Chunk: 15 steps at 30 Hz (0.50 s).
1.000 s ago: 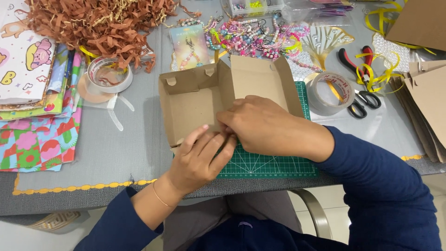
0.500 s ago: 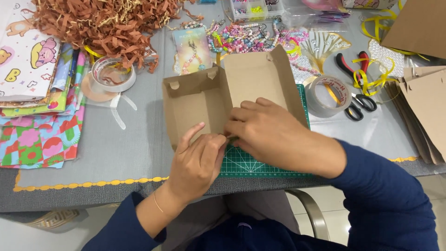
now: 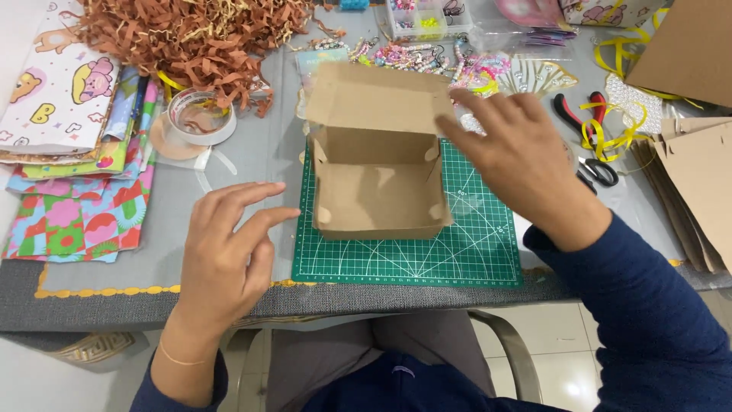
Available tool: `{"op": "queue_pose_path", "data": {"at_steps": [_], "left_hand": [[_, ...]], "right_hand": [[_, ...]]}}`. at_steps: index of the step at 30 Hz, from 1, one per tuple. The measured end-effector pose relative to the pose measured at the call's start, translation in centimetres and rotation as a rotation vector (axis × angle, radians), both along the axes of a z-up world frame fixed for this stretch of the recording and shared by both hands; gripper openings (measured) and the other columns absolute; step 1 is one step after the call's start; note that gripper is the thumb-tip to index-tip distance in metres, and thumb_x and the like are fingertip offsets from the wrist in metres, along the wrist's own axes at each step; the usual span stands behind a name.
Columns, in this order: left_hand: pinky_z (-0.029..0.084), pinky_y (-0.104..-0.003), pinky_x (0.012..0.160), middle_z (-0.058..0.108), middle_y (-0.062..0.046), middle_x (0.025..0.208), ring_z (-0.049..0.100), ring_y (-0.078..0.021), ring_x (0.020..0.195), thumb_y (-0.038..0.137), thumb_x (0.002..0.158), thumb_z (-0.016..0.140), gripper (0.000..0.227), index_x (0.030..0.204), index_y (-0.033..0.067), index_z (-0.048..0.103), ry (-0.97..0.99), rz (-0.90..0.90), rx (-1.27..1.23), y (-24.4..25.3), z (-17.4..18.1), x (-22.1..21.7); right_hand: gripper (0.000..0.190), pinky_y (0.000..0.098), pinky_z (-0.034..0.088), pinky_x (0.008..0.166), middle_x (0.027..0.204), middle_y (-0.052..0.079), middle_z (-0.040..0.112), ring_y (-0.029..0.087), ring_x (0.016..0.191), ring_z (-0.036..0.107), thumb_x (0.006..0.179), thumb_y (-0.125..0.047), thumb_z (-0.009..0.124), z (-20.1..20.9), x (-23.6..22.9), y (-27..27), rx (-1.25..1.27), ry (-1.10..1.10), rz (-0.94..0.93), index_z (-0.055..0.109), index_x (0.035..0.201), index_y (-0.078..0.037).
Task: Folding a cardboard gift box and filling it with shredded paper filler.
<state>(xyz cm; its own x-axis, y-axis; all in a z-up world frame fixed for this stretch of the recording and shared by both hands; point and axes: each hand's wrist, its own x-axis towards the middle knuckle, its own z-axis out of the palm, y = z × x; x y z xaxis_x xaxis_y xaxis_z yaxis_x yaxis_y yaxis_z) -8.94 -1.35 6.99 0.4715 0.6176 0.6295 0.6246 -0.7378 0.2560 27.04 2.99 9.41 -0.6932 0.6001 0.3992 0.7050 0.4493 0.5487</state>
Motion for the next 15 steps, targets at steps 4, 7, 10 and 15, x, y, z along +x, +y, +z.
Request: {"op": "queue_pose_path", "data": {"at_steps": [4,7,10,15], "left_hand": [[0.053,-0.046,0.088,0.062,-0.016,0.131,0.065,-0.0309,0.11,-0.004,0.092,0.065,0.042,0.131,0.0111,0.063,0.104,-0.042,-0.022,1.0,-1.7,0.2],[0.051,-0.045,0.089,0.066,-0.01,0.117,0.064,-0.0297,0.103,0.011,0.098,0.067,0.031,0.129,0.0089,0.064,0.127,-0.113,-0.04,1.0,-2.2,1.3],[0.05,-0.043,0.092,0.07,-0.007,0.108,0.063,-0.0253,0.095,0.015,0.095,0.075,0.032,0.125,0.0056,0.068,0.103,-0.216,-0.005,0.9,-2.5,2.5],[0.05,-0.045,0.097,0.07,-0.006,0.116,0.064,-0.0255,0.104,-0.001,0.092,0.07,0.035,0.126,0.0086,0.068,0.075,-0.352,-0.047,0.8,-0.8,2.7]], "right_hand": [[0.025,0.0481,0.048,0.077,0.119,0.006,0.072,0.033,0.097,0.067,0.095,0.001,0.062,-0.6,-1.4,-1.3,-0.289,0.445,0.154,0.071,0.115,-0.01],[0.046,0.0475,0.045,0.08,0.11,0.004,0.071,0.028,0.098,0.065,0.093,-0.053,0.071,-2.2,-5.0,-4.4,-0.515,0.457,0.214,0.069,0.12,-0.015],[0.029,0.0385,0.041,0.078,0.105,0.004,0.069,0.025,0.084,0.062,0.099,-0.031,0.069,-2.2,-6.3,-6.1,-0.568,0.431,0.329,0.065,0.122,-0.012],[0.023,0.0532,0.035,0.112,0.106,-0.001,0.072,0.021,0.1,0.066,0.08,-0.006,0.071,-1.3,-1.7,-6.3,-0.74,0.477,0.352,0.071,0.102,-0.015]]}}
